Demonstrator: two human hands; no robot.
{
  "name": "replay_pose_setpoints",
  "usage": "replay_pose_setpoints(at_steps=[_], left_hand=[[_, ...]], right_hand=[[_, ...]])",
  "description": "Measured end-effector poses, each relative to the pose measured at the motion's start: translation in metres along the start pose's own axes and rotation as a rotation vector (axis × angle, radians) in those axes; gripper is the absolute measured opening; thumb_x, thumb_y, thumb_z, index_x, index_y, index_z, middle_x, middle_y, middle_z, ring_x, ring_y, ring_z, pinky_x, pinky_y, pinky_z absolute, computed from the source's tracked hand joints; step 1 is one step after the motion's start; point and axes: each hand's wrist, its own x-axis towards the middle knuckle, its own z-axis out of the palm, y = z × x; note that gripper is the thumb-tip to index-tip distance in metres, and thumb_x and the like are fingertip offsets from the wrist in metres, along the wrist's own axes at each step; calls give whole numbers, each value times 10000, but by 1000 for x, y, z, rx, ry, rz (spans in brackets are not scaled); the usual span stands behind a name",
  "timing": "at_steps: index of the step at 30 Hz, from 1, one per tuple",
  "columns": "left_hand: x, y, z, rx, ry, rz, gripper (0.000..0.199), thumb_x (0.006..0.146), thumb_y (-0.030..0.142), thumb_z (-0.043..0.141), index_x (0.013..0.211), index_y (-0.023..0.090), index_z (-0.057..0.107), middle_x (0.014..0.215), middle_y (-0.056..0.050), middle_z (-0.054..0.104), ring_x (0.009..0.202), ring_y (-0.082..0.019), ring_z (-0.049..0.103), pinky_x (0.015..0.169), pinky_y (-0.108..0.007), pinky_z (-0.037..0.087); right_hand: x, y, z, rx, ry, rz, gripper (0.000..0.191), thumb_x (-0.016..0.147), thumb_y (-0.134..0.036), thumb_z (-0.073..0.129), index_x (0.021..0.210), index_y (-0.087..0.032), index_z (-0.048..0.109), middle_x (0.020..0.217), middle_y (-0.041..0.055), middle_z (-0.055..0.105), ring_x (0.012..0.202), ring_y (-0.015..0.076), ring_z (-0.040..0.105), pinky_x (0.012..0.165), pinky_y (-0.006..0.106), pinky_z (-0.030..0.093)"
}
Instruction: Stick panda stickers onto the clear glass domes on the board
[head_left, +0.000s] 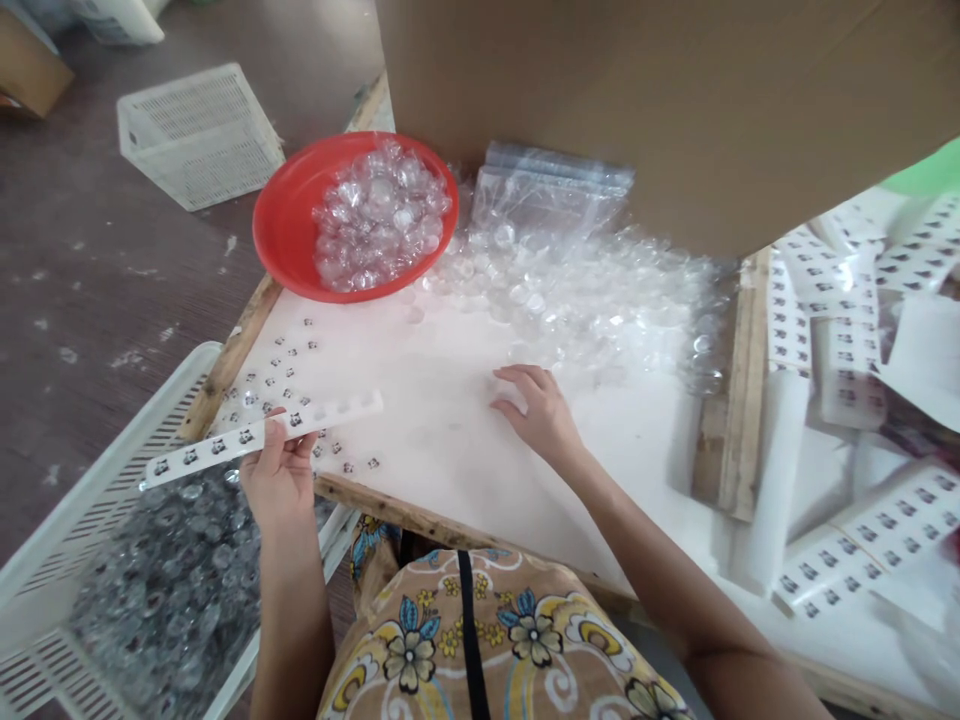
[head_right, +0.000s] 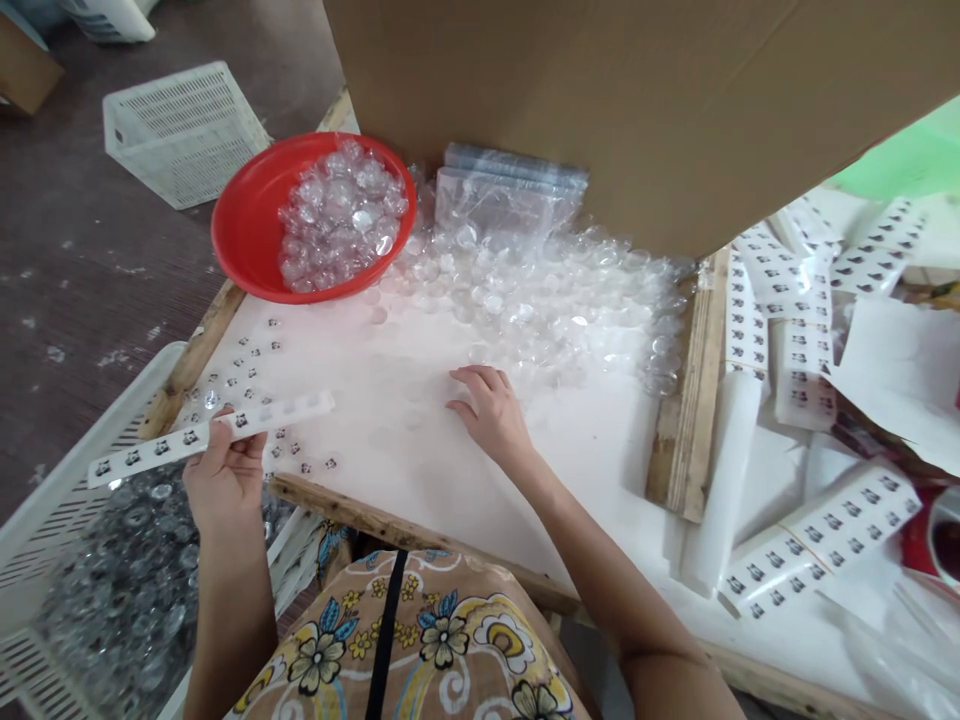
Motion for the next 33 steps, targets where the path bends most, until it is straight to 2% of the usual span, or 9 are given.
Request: replay_pose_setpoints(at_steps=[3,6,11,17,19,23,28,33], left_hand=[[0,-1,1,12,9,-15,236,671,229,833,872,173,723,933,-19,711,769,-132,678,664,-242,605],[-2,-2,5,3,5,-25,242,655,226,842,858,167,726,907,-20,711,753,-133,677,650,-239,606],[-3,0,8,-10,3,-26,261,639,228,853,863,176,730,925,-18,716,788,-146,681,642,-247,614],[-3,-1,4,-7,11,-37,264,629,227,859,847,155,728,890,-15,710,747,-135,678,624,-239,615],[-4,-1,4,0,3,-35,255,643,225,852,853,159,723,913,-16,711,752,-132,679,617,-232,611],[-4,-2,4,-2,-9,-22,244,662,217,839,865,165,714,942,-17,709,780,-139,683,640,-245,612],[-3,-1,4,20,-1,-15,245,681,232,826,882,173,700,930,-15,708,772,-141,683,654,-249,603],[-3,-3,4,20,-16,-34,257,664,251,840,866,168,705,922,-16,709,765,-134,679,653,-242,602]], right_hand=[[-11,1,-4,-41,-19,15,333,881,-260,616,1211,-228,588,1148,124,617,1080,304,558,910,493,494],[-18,-1,-2,-71,-57,4,243,894,-221,584,1135,-209,616,1090,119,632,1026,290,567,886,466,501],[-17,-4,-2,-62,-55,2,181,895,-185,565,1065,-201,624,1040,106,655,970,269,584,866,438,505],[-16,-11,-8,-5,-130,-4,190,866,-177,590,1050,-193,633,1028,113,657,988,277,600,846,435,524],[-16,-17,-9,55,-138,21,156,871,-182,580,1013,-203,640,998,100,669,959,258,621,827,411,532],[-14,-25,-6,182,-164,133,145,888,-174,538,980,-210,644,898,56,708,778,190,661,691,321,535],[-14,-16,-1,213,-144,230,184,863,-180,556,1024,-212,638,829,37,718,775,194,684,680,317,543],[-17,-12,-8,73,-138,269,150,860,-234,593,987,-197,664,1026,82,648,599,133,629,609,298,531]])
